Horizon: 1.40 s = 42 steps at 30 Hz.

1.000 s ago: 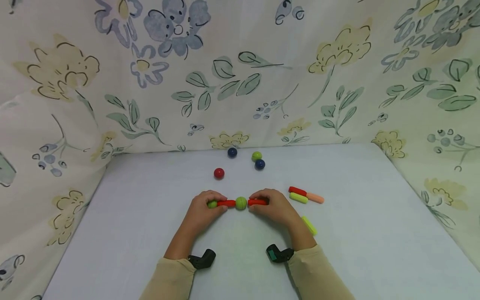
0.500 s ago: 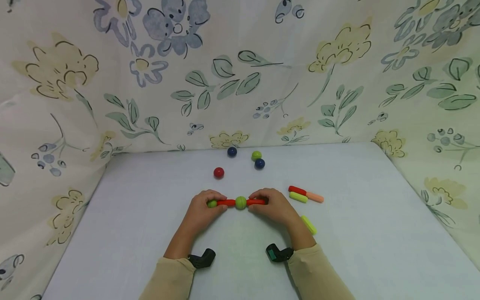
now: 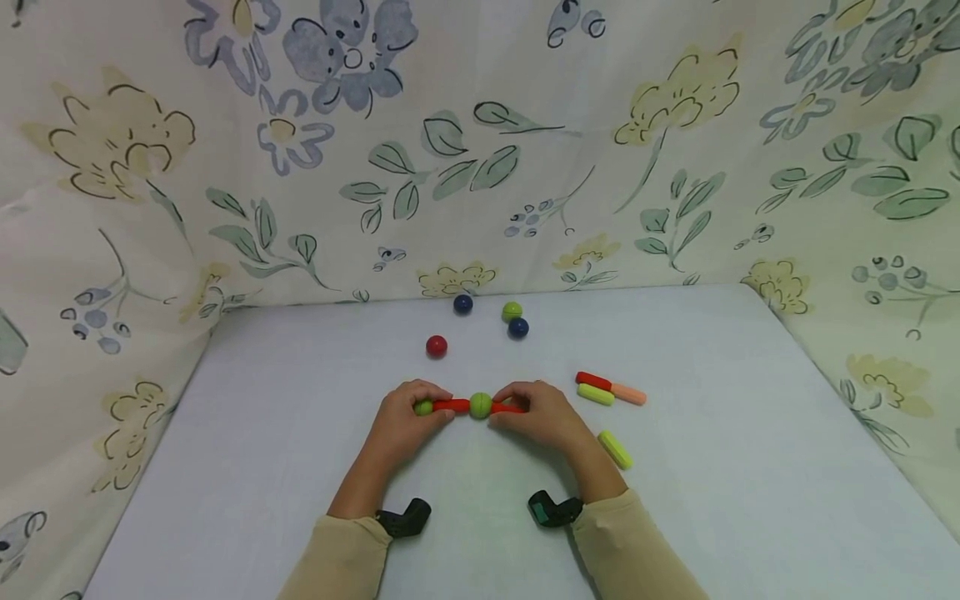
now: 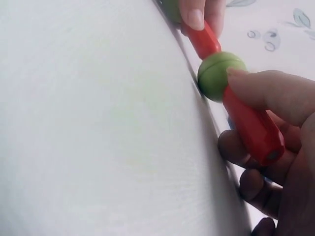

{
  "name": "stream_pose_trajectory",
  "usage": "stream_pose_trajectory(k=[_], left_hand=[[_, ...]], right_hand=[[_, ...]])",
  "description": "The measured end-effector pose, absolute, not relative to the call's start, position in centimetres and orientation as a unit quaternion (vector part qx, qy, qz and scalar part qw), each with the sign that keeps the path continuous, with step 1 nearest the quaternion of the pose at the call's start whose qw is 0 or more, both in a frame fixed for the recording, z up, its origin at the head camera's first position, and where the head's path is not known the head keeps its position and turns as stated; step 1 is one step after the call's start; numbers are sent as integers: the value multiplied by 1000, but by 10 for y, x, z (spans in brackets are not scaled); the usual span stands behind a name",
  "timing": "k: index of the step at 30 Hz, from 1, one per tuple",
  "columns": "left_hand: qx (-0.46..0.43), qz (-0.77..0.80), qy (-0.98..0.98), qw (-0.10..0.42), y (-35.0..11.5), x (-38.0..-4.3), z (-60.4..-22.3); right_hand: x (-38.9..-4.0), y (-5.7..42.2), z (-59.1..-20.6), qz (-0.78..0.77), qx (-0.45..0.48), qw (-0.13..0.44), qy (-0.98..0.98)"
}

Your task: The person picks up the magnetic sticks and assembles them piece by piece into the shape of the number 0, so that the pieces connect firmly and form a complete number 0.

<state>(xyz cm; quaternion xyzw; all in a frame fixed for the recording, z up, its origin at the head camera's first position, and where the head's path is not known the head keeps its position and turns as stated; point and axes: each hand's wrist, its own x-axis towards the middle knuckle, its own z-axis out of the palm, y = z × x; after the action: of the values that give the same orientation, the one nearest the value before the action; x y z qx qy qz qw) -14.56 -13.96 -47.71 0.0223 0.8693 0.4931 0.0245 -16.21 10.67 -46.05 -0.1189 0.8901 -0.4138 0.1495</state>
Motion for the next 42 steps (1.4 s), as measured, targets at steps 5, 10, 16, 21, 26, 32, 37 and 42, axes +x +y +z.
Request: stream_pose_trajectory(k=[5, 10, 16, 21, 26, 32, 37, 42], left_hand=[[15, 497, 867, 23, -139, -145, -477], [15, 493, 869, 18, -139, -145, -477], [24, 489, 872, 7, -139, -144, -477], [30, 488, 872, 5, -139, -145, -478], [29, 490, 871, 7, -139, -146, -479], [30, 493, 870, 4, -140, -145, -479], [36, 501, 865, 2, -140, -146, -479], [34, 502, 864, 2, -140, -146, -480]], right_hand=[[-161, 101, -460, -414, -118, 148, 890], [-161, 98, -462, -419, -114, 146, 889], [-161, 98, -461, -418, -110, 149, 889], [-161, 100, -460, -424, -121, 135, 887], [-161, 101, -461, -419, -141, 129, 888], [-160, 102, -462, -417, -144, 114, 890], [-161, 102, -463, -416, -143, 106, 892], [-162, 104, -465, -413, -140, 114, 893]])
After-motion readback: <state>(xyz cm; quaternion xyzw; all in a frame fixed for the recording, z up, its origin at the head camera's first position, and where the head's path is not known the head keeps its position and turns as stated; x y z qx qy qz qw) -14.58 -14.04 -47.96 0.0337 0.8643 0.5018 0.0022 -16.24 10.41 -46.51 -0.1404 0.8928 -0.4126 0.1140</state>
